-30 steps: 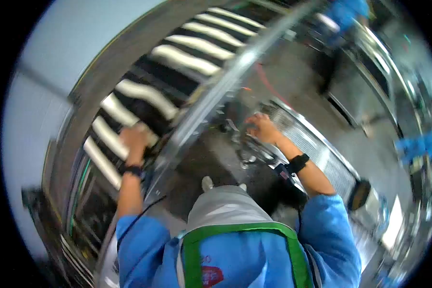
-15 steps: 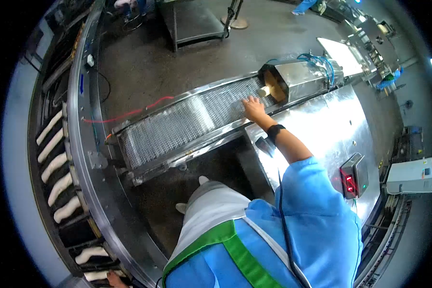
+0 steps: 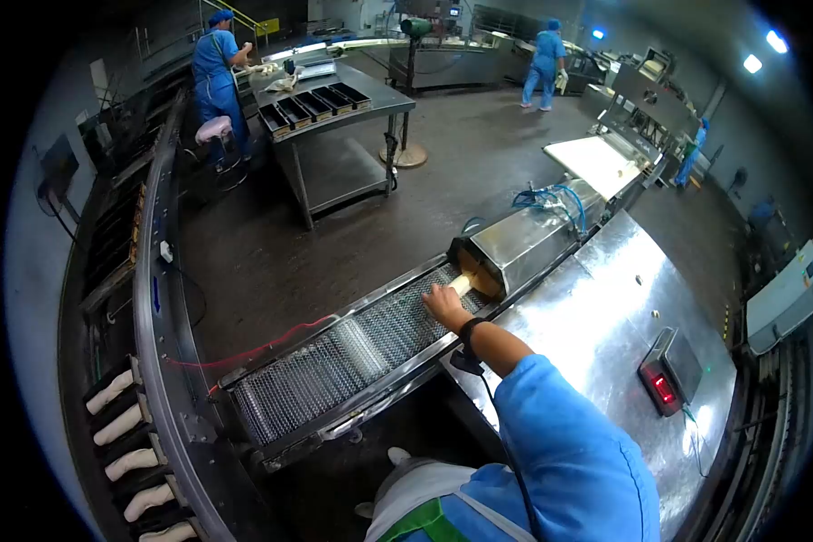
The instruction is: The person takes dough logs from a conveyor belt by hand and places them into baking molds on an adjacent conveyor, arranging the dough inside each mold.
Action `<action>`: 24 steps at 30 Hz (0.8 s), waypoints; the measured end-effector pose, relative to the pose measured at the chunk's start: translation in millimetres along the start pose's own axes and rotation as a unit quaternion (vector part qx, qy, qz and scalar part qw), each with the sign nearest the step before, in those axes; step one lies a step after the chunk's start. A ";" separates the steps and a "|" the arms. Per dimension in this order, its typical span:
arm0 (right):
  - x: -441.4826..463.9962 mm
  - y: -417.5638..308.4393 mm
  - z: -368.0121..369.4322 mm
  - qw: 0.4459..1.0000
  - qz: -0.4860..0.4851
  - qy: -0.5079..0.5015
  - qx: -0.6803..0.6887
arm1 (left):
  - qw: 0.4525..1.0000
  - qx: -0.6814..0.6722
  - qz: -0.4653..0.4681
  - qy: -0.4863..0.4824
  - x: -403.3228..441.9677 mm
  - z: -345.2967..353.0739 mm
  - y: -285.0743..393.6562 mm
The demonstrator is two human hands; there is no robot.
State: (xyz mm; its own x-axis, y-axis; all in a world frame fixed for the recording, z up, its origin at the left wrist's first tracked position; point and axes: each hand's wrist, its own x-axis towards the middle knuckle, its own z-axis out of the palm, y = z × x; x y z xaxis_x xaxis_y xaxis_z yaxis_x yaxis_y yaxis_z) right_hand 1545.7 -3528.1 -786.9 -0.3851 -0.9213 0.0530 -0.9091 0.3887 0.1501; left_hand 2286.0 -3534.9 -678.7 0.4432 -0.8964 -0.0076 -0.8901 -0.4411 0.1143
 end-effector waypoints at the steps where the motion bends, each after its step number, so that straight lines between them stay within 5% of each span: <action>1: 3.6 2.5 -10.8 1.000 -0.005 0.003 0.000 | 1.000 -0.010 0.003 0.000 0.2 -0.1 -4.9; 3: 6.0 10.1 -32.8 0.990 -0.093 -0.048 0.090 | 0.999 -0.035 0.002 0.009 -1.6 -0.8 -29.4; 7: -8.6 9.6 -140.5 0.987 -0.066 -0.079 0.126 | 0.991 -0.120 -0.044 0.034 -46.0 -3.3 -131.9; 9: -21.4 -7.0 -193.8 0.968 -0.127 -0.015 0.214 | 0.985 -0.137 -0.094 0.047 -80.9 -13.1 -156.5; 10: -33.7 -16.5 -223.7 0.902 -0.126 -0.036 0.412 | 0.982 -0.134 -0.121 0.053 -99.3 -19.8 -162.7; 11: -41.5 -24.4 -253.4 0.904 -0.132 -0.062 0.402 | 0.979 -0.053 -0.188 0.058 -109.2 -44.3 -131.6; 12: -35.8 -32.7 -258.3 0.844 -0.208 -0.007 0.494 | 0.980 -0.025 -0.190 0.055 -100.8 -31.8 -154.0; 13: -54.5 -62.2 -295.3 0.844 -0.182 -0.015 0.504 | 0.970 -0.016 -0.234 0.060 -110.0 -40.9 -145.1; 19: -56.4 -221.9 -379.8 0.652 -0.416 0.057 0.631 | 0.965 -0.093 -0.246 0.012 -126.8 -20.6 -191.1; 20: -55.6 -257.6 -395.5 0.595 -0.452 0.015 0.664 | 0.967 -0.082 -0.232 0.061 -137.5 -31.2 -178.4; 21: -68.9 -289.5 -415.5 0.609 -0.475 0.039 0.635 | 0.963 -0.085 -0.246 0.067 -146.6 -33.3 -183.0; 24: -111.1 -383.2 -434.1 0.525 -0.543 0.079 0.650 | 0.941 -0.164 -0.274 0.111 -175.0 -35.3 -191.1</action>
State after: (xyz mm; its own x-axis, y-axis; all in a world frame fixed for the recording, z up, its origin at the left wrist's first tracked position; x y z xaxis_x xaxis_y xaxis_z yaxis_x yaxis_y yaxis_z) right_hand 2005.8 -3578.8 -421.8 0.3984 -0.5557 0.7297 0.0417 -0.7838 -0.6196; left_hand 2382.2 -3292.2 -664.2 0.8703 -0.4900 0.0498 -0.4567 -0.7650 0.4541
